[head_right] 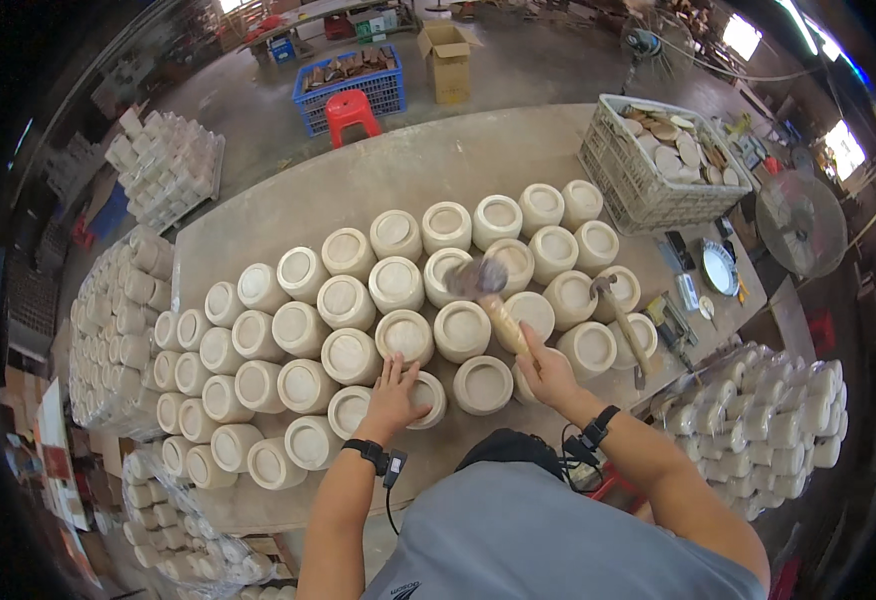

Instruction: Tapping circular parts into cylindrical bases using a wooden hammer on a factory workbench.

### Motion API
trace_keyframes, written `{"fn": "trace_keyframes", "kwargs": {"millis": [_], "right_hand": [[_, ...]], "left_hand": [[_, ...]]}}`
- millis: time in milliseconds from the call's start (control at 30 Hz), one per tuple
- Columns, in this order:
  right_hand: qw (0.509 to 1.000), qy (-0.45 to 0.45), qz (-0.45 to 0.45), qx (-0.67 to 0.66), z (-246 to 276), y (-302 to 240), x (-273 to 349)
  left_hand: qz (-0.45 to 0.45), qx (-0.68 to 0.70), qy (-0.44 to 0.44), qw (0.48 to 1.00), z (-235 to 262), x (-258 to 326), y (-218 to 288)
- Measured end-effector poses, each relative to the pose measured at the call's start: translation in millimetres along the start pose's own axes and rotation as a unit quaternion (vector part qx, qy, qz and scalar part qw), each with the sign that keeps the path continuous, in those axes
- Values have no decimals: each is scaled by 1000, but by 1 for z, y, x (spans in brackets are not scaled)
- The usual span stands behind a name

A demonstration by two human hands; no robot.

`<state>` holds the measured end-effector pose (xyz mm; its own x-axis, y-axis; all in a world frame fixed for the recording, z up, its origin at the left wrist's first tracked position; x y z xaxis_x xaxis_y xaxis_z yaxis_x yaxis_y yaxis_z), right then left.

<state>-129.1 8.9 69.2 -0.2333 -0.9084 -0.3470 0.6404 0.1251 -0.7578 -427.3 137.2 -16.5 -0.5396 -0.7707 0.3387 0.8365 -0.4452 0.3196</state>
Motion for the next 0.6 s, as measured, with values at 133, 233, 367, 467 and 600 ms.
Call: {"fn": "trace_keyframes", "kwargs": {"millis": [133, 233, 367, 467, 600], "right_hand": [[952, -256, -72, 151, -15, 23, 30], [951, -243, -145, 121, -17, 6, 28], [982, -142, -119, 40, -4, 8, 33], [998, -66, -6, 15, 32, -29, 41], [995, -96, -24, 6, 58, -17, 91]], "left_hand": [[11, -22, -23, 999, 12, 1, 5], [6, -42, -15, 999, 17, 3, 9], [17, -28, 39, 999, 10, 12, 5], [22, 25, 99, 995, -12, 35, -8], [-15, 28, 112, 993, -7, 72, 6]]}}
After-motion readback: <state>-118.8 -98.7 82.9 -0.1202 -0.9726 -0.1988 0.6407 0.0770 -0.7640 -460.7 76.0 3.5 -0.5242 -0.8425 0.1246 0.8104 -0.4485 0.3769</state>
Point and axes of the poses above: each hand's wrist, its own x-axis away from the middle knuckle, its own z-axis out of the back of the hand, y = z × x, the point moved 3 cm from there along -x, towards the middle knuckle, and after that the axes turned 9 degrees about z, right-handed, at the moved point
